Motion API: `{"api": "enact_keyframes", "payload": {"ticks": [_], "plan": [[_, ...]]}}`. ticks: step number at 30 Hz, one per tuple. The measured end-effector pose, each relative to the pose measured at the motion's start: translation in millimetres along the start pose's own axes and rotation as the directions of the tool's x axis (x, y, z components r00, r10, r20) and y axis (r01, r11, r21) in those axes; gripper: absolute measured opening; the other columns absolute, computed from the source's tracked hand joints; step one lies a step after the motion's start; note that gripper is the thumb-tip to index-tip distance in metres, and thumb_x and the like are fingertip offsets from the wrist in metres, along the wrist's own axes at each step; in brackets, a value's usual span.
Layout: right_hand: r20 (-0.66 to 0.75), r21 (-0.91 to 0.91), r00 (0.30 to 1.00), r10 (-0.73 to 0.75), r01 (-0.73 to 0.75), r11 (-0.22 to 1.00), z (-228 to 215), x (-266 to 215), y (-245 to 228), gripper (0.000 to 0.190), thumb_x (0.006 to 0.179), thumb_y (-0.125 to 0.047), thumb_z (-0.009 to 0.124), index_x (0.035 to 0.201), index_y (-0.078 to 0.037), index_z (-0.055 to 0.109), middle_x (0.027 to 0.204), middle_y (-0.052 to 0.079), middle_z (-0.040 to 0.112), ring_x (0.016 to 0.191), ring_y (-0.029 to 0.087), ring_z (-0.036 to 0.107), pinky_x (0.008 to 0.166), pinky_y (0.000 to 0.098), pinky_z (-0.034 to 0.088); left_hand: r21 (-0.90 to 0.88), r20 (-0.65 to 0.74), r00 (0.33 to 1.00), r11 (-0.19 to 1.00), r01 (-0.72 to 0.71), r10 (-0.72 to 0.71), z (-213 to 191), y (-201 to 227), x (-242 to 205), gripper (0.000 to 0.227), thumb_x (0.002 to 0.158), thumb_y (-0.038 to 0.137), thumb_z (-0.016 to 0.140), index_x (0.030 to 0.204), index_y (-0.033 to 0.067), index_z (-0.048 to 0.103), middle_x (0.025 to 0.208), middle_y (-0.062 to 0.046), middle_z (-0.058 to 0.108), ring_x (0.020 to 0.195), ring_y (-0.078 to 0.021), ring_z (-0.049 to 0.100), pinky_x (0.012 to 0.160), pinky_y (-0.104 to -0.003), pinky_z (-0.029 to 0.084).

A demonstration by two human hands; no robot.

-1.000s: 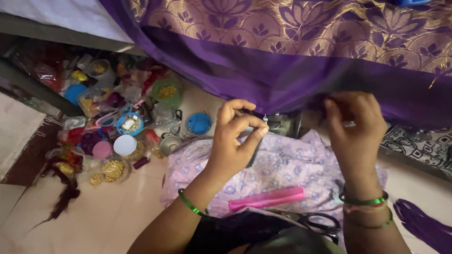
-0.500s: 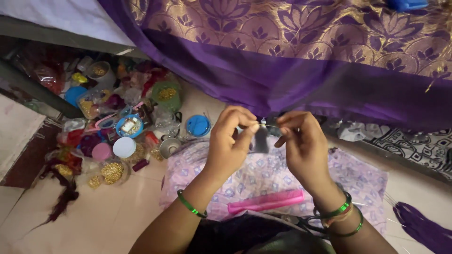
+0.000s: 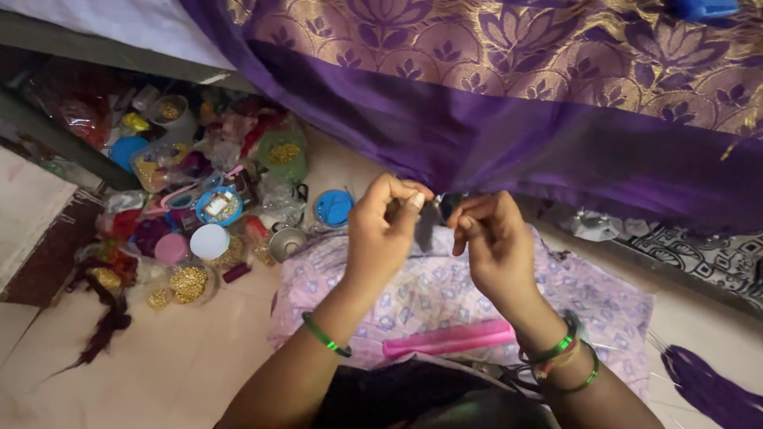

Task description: Sewing decorative tassels and beads onto the border of a purple and gold fabric.

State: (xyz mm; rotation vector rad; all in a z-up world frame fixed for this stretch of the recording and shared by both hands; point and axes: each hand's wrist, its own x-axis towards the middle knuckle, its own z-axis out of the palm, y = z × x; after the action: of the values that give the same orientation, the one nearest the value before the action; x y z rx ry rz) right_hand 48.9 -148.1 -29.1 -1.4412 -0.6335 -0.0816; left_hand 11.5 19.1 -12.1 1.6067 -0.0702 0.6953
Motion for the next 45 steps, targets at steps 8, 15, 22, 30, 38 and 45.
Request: {"api": "enact_keyframes", "payload": {"ticks": [8, 15, 22, 30, 38, 45], "plan": [[0.042, -0.431, 0.998, 0.046, -0.024, 0.902, 1.9, -35.2, 2.9, 0.01, 0.093, 0.004, 0.064, 0.101, -0.002, 0.063, 0.094, 0.009, 0.072, 0.077, 0.017, 0.07, 0.065, 0.0282, 0.058, -0.295, 0.162, 0.93, 0.883, 0.365, -0.33, 13.5, -43.5, -29.0, 0.01, 0.09, 0.008, 0.079, 0.094, 0.0008, 0.074, 0.109, -0.004, 0.065, 0.099, -0.0091, 0.062, 0.085, -0.025, 0.052], [0.448, -0.751, 0.879, 0.164, 0.27, 0.603, -88.0, -134.6, 42.6, 0.017, 0.082, -0.007, 0.063, 0.098, -0.007, 0.068, 0.092, 0.014, 0.071, 0.087, 0.034, 0.069, 0.075, 0.0431, 0.057, -0.202, 0.063, 0.955, 0.933, 0.297, -0.29, 17.3, -34.4, -21.6, 0.01, 0.089, 0.015, 0.076, 0.092, 0.0055, 0.073, 0.127, 0.0, 0.063, 0.097, -0.0097, 0.063, 0.077, -0.024, 0.052], [0.465, -0.83, 0.835, 0.294, 0.296, 0.472, -200.3, -284.0, 86.3, 0.048, 0.075, -0.015, 0.065, 0.123, -0.013, 0.066, 0.116, 0.009, 0.07, 0.104, 0.031, 0.066, 0.09, 0.0429, 0.053, 0.033, 0.002, 0.998, 0.998, 0.06, -0.061, 26.8, -38.2, -22.2, 0.009, 0.091, 0.017, 0.076, 0.093, 0.0092, 0.073, 0.129, -0.003, 0.065, 0.113, -0.0124, 0.064, 0.079, -0.023, 0.053], [0.342, -0.927, 0.692, 0.635, 0.14, 0.347, -288.3, -347.3, 90.3, 0.039, 0.081, -0.029, 0.071, 0.12, -0.03, 0.067, 0.136, -0.003, 0.067, 0.124, 0.018, 0.064, 0.103, 0.0353, 0.049, 0.283, -0.063, 0.981, 0.946, -0.16, 0.185, 31.5, -43.4, -23.4, 0.008, 0.091, 0.014, 0.08, 0.095, 0.0087, 0.075, 0.125, -0.005, 0.069, 0.117, -0.0214, 0.062, 0.101, -0.036, 0.049], [-0.156, -0.879, 0.361, 0.919, -0.476, 0.038, -305.0, -286.7, 28.4, 0.034, 0.09, -0.032, 0.075, 0.122, -0.02, 0.071, 0.111, -0.001, 0.07, 0.107, 0.015, 0.066, 0.095, 0.0331, 0.057, 0.303, -0.066, 0.972, 0.933, -0.197, 0.226, 25.6, -21.0, -11.3, 0.008, 0.084, 0.011, 0.08, 0.087, 0.0076, 0.073, 0.122, -0.009, 0.068, 0.106, -0.0232, 0.063, 0.086, -0.034, 0.05], [0.303, -0.658, 0.52, 0.798, -0.492, 0.57, -292.3, -206.1, 1.9, 0.02, 0.084, -0.024, 0.073, 0.093, -0.008, 0.066, 0.075, 0.001, 0.064, 0.071, 0.011, 0.061, 0.069, 0.0293, 0.058, -0.721, 0.256, 0.937, 0.598, 0.35, -0.239, 31.6, -56.0, -2.2, 0.004, 0.094, -0.002, 0.061, 0.095, 0.0023, 0.061, 0.119, -0.016, 0.07, 0.109, -0.028, 0.07, 0.094, -0.036, 0.059]]}}
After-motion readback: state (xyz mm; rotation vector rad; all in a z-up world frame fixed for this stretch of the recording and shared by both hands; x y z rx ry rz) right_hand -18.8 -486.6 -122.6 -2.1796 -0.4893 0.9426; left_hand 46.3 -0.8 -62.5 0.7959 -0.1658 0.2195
